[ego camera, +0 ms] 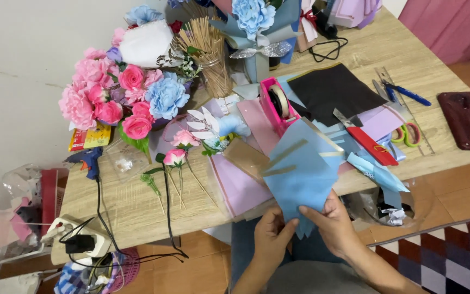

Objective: The person uses a utility knife to cut a piece of blue paper and then folds it around a small bouquet of artificial flowers. They secure the paper with tape and then wrap the arrangement in a larger sheet of pink paper.

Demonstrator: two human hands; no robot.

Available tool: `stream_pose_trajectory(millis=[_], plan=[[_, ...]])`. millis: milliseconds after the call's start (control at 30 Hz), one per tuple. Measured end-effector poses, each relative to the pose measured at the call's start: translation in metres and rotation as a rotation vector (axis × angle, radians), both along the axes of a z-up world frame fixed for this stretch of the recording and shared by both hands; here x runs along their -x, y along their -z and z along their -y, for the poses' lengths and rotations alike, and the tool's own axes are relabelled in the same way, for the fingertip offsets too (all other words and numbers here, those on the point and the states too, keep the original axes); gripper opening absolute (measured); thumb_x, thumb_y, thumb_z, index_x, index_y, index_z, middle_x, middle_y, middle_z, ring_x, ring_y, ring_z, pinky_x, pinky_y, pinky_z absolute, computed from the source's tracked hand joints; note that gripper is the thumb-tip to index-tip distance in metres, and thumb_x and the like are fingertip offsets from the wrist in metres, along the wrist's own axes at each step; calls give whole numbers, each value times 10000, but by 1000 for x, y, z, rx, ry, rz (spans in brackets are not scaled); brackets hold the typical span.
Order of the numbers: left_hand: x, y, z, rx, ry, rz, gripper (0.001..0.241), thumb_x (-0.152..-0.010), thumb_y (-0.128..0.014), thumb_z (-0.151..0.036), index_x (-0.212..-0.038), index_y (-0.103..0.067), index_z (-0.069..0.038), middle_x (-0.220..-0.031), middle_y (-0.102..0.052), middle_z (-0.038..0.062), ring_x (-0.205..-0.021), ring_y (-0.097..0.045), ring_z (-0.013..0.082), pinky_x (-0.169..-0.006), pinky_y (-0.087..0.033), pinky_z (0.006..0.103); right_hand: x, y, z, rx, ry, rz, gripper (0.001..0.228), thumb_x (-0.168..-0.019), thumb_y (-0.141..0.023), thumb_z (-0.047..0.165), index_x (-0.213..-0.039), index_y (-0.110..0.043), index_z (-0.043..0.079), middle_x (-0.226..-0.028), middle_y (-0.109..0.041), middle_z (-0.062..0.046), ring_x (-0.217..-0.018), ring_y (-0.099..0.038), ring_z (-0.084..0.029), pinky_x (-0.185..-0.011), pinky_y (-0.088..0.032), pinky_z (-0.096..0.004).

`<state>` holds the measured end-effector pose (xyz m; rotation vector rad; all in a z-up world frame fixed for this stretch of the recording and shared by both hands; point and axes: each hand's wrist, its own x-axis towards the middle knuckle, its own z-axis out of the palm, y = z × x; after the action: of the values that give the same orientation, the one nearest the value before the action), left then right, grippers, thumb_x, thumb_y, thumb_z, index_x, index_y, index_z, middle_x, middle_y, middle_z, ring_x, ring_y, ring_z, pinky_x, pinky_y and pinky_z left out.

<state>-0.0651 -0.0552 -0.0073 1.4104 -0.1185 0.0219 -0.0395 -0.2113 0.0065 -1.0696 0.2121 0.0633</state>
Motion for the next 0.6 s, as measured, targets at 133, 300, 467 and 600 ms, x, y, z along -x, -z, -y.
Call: stream_pose_trajectory(millis=[133,300,467,600], plan=[[-2,1,-9,-106,-7,-11,476,-875,-811,-296,-1272,-638,-98,-928,-696,47,-910,-692,155,-800,-580,312,-18,-12,36,71,165,135,494,-803,-753,-41,-1259,-577,34,-1125,-718,-122,-1039,-660,-218,-962,-523,-370],[-31,1,-36,-177,-315,-59,300,-914,-708,-199,-1194,-680,-97,-1098,-717,65,-1012,-694,160,-913,-576,282,-60,-90,101,396,321,288,618,-902,-583,-7,-1478,-381,90,-1346,-556,-127,-1303,-554,-292,-1193,-467,-458],[-59,-12,-22,-146,-310,-92,822,-870,-727,-239,-1543,-265,-143,-1592,-323,89,-1468,-346,249,-1197,-310,436,-151,-84,144,1170,403,623,522,-981,-538,8,-1489,-439,-55,-1331,-522,-250,-1210,-505,-395,-990,-426,-504],[-80,-50,-8,-91,-276,-329,1185,-844,-746,-230,-1606,161,-232,-1730,158,26,-1598,41,231,-1262,-129,482,-230,-65,129,1699,224,846,756,-764,-523,-104,-1518,-480,-69,-1401,-563,-334,-1247,-514,-512,-1076,-401,-556]])
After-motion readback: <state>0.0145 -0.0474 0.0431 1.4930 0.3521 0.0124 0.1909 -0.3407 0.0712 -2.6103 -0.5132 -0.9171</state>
